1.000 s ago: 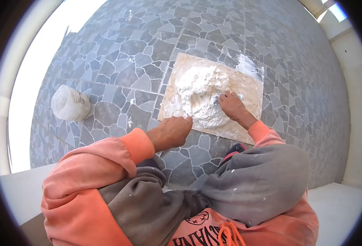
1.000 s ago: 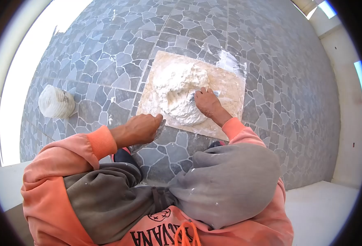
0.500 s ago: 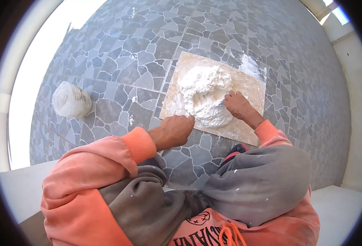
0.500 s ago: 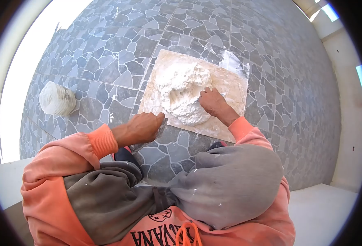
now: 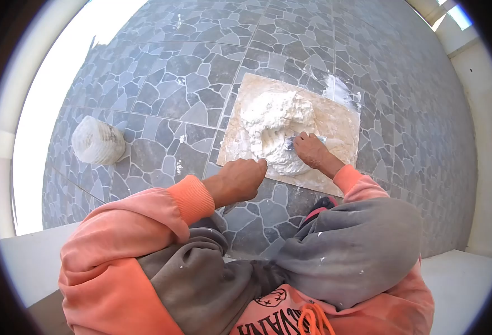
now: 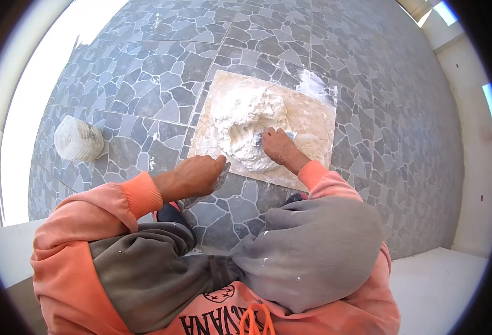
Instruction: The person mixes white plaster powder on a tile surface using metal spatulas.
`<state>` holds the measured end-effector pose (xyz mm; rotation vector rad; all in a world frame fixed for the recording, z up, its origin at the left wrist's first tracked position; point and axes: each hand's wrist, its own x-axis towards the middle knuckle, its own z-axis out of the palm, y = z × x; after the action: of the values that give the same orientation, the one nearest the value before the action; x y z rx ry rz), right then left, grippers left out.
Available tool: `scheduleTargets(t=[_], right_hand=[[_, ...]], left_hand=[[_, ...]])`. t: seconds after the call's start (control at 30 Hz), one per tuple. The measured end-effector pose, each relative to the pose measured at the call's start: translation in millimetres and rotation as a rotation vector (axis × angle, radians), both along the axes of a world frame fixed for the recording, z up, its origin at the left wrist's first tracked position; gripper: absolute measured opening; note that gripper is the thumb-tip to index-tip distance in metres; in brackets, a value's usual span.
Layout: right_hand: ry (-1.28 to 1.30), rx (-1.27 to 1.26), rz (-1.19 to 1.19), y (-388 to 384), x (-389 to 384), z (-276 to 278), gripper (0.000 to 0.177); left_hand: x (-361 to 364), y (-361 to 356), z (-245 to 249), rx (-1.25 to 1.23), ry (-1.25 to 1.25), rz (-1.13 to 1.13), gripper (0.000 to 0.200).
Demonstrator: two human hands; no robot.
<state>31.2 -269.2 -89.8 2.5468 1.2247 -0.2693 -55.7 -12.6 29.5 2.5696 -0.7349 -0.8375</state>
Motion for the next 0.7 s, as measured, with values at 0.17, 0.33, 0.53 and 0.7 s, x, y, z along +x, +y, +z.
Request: scheduleTargets(t=[0.17,0.33,0.53,0.7], right_hand=[[-0.003,-0.014,0.015,-1,6,41,0.014],[-0.036,0.045,0.019,10,-7,-6,0.013],[-0.064,0.030,-0.014,10,2,34,0.014],[0.023,0.020,0.025,-2,-3,-5,0.013]], left_hand=[[-2,4,-2,0.023,0.010,0.027,0.027],[2,-4,4,0.020,0.006,0.000,0.028],[-2,3,4,0.040,0.030,0.031,0.027],[0,-2,4,0.023,-0.002,0.008,0.027]])
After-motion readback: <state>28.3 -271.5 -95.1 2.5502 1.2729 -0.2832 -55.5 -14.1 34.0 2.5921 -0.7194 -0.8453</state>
